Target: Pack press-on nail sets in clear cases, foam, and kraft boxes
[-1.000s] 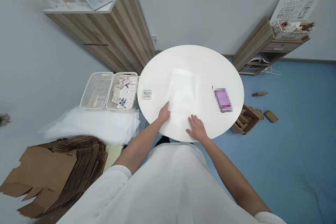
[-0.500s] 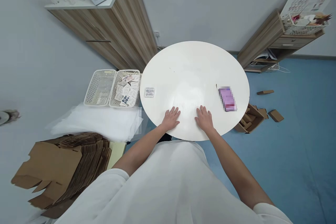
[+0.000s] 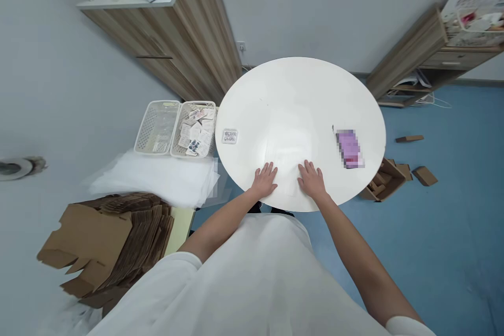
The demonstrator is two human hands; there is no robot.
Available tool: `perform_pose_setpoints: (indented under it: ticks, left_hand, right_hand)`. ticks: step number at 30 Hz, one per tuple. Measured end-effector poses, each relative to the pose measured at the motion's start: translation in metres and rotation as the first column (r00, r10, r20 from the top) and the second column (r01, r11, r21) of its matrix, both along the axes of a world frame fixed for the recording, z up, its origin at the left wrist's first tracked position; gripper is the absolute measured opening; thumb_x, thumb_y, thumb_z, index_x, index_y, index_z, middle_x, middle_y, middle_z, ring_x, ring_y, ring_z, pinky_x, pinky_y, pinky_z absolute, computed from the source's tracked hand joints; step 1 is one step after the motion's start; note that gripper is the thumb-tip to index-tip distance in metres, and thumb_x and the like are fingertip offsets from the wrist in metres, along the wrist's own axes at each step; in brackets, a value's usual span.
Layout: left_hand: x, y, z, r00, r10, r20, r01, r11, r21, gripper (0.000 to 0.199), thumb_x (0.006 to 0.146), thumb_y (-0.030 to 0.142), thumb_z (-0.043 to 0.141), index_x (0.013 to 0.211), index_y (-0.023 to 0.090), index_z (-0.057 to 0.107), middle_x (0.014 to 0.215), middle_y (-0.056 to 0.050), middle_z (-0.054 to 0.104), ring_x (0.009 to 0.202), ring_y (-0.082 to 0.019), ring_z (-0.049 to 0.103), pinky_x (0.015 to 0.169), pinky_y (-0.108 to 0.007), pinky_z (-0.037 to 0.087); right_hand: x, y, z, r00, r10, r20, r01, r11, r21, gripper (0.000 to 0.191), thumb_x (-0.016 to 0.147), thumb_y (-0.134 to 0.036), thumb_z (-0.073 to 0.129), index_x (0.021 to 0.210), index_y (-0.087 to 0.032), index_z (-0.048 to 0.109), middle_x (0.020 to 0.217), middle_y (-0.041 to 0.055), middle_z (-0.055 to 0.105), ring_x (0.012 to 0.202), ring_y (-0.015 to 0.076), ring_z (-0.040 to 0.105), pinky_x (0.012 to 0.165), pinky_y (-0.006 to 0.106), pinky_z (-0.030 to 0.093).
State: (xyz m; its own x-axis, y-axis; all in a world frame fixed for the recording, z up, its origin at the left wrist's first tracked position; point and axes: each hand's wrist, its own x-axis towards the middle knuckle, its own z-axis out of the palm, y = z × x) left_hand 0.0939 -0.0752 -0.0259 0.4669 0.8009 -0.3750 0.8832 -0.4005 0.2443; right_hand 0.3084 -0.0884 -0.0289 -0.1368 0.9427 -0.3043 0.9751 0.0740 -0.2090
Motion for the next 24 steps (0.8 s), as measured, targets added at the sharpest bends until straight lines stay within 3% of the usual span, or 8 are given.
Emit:
perform_pose_setpoints:
  ticks: [7, 10, 12, 14, 17, 21, 24]
  left_hand:
    - [-0.029, 0.004, 0.003, 0.995, 0.028, 0.095, -0.029, 1.000, 0.008, 0.062, 0.078, 0.038, 0.047, 0.133, 0.020, 0.025, 0.145, -0.011, 0.012, 0.133, -0.027, 0.006, 0.102, -0.047, 0.017]
    - [-0.059, 0.020, 0.006, 0.966, 0.186, 0.178, -0.190, 0.982, 0.007, 0.062, 0.080, 0.042, 0.044, 0.135, 0.022, 0.022, 0.146, -0.010, 0.009, 0.133, -0.028, 0.007, 0.103, -0.047, 0.018]
    - [-0.086, 0.038, 0.008, 0.905, 0.352, 0.238, -0.361, 0.932, -0.006, 0.064, 0.081, 0.045, 0.042, 0.136, 0.021, 0.019, 0.146, -0.011, 0.007, 0.133, -0.028, 0.008, 0.103, -0.046, 0.020]
    - [-0.114, 0.059, 0.008, 0.813, 0.508, 0.285, -0.519, 0.854, -0.044, 0.066, 0.081, 0.045, 0.041, 0.136, 0.018, 0.017, 0.145, -0.013, 0.008, 0.133, -0.028, 0.010, 0.103, -0.044, 0.022]
    - [-0.148, 0.090, 0.006, 0.690, 0.647, 0.326, -0.643, 0.754, -0.136, 0.067, 0.081, 0.041, 0.043, 0.136, 0.014, 0.016, 0.145, -0.014, 0.011, 0.132, -0.026, 0.012, 0.105, -0.039, 0.023]
    - [-0.168, 0.117, -0.002, 0.584, 0.722, 0.371, -0.678, 0.685, -0.266, 0.065, 0.079, 0.030, 0.046, 0.136, 0.014, 0.018, 0.143, -0.011, 0.018, 0.132, -0.023, 0.016, 0.107, -0.037, 0.021]
    - [-0.171, 0.126, -0.009, 0.505, 0.761, 0.408, -0.685, 0.641, -0.347, 0.063, 0.076, 0.024, 0.046, 0.134, 0.014, 0.023, 0.140, -0.011, 0.027, 0.129, -0.024, 0.025, 0.104, -0.037, 0.028]
  right_hand:
    - [-0.014, 0.002, 0.004, 0.996, -0.082, -0.033, 0.084, 0.995, 0.062, 0.047, 0.081, -0.024, 0.037, 0.127, -0.017, 0.034, 0.142, 0.0135, 0.023, 0.131, 0.0283, 0.018, 0.099, 0.051, 0.022]
    - [-0.038, 0.018, 0.013, 0.985, -0.102, -0.138, 0.115, 0.989, 0.095, 0.047, 0.080, -0.026, 0.038, 0.127, -0.017, 0.035, 0.139, 0.0133, 0.029, 0.129, 0.0275, 0.024, 0.099, 0.048, 0.027]
    - [-0.064, 0.036, 0.019, 0.959, -0.105, -0.262, 0.126, 0.990, 0.065, 0.047, 0.080, -0.028, 0.040, 0.126, -0.017, 0.037, 0.135, 0.0122, 0.036, 0.125, 0.0255, 0.031, 0.098, 0.044, 0.031]
    - [-0.095, 0.057, 0.023, 0.898, -0.144, -0.415, 0.146, 0.989, -0.027, 0.047, 0.079, -0.030, 0.041, 0.125, -0.018, 0.038, 0.130, 0.0108, 0.043, 0.119, 0.0231, 0.041, 0.096, 0.040, 0.036]
    - [-0.146, 0.087, 0.023, 0.737, -0.298, -0.606, 0.194, 0.953, -0.232, 0.048, 0.077, -0.030, 0.045, 0.124, -0.020, 0.039, 0.125, 0.0093, 0.049, 0.107, 0.0207, 0.052, 0.089, 0.038, 0.043]
    - [-0.202, 0.120, 0.016, 0.540, -0.423, -0.728, 0.179, 0.903, -0.391, 0.053, 0.073, -0.021, 0.047, 0.125, -0.023, 0.039, 0.131, 0.0081, 0.043, 0.115, 0.0213, 0.046, 0.090, 0.039, 0.044]
    - [-0.228, 0.135, 0.011, 0.472, -0.457, -0.754, 0.152, 0.884, -0.441, 0.061, 0.072, -0.018, 0.047, 0.131, -0.022, 0.031, 0.137, 0.0081, 0.036, 0.121, 0.0214, 0.040, 0.092, 0.038, 0.042]
